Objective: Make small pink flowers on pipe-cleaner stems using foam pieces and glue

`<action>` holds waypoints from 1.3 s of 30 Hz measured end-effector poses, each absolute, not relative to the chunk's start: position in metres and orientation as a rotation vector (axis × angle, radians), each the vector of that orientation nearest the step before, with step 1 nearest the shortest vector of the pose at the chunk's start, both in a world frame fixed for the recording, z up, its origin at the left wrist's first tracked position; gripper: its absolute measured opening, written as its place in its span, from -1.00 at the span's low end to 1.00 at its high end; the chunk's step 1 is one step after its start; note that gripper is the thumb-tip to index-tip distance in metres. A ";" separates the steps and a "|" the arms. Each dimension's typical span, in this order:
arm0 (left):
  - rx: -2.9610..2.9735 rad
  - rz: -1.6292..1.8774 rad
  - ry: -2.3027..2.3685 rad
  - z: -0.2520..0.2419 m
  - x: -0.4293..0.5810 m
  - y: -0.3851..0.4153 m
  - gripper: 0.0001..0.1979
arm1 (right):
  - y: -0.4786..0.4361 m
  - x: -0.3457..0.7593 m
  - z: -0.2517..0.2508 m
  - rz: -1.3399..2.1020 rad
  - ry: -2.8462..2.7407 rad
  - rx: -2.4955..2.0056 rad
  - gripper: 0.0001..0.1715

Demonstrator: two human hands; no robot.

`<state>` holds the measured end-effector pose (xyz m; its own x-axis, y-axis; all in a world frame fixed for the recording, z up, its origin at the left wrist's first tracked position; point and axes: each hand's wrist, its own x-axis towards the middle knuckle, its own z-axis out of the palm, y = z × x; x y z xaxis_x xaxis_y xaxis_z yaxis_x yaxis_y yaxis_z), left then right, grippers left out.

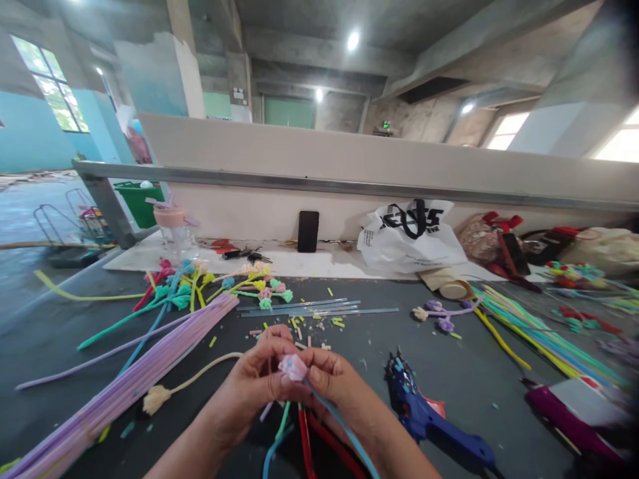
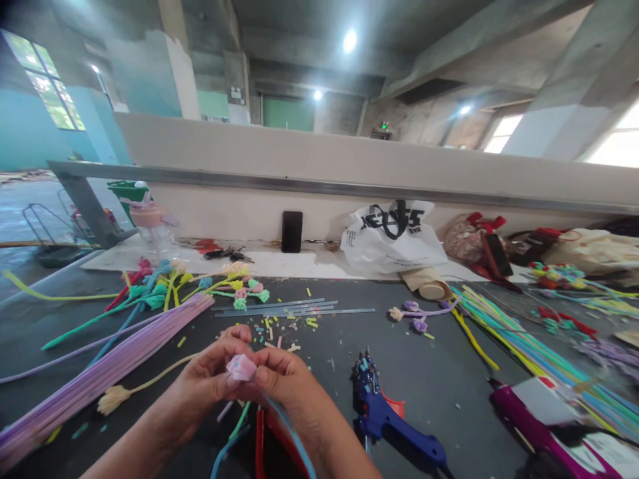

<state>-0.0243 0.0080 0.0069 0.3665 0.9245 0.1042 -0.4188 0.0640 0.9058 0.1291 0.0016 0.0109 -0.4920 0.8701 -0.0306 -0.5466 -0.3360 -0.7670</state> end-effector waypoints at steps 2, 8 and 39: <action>1.056 1.116 0.595 0.006 -0.024 0.009 -0.86 | 0.002 0.126 0.012 1.934 -0.837 -0.536 -0.67; 1.052 1.187 0.640 0.008 -0.023 0.011 -0.86 | -0.001 0.125 0.018 1.870 -0.784 -0.579 -0.69; 1.101 1.244 0.732 0.014 -0.021 0.010 -0.74 | 0.002 0.136 0.012 1.872 -0.594 -0.656 -0.82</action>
<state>-0.0212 0.0098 0.0136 0.2153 0.9685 0.1252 -0.3609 -0.0402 0.9317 0.1355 0.0021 0.0117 -0.3310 0.9279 -0.1715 -0.6591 -0.3574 -0.6617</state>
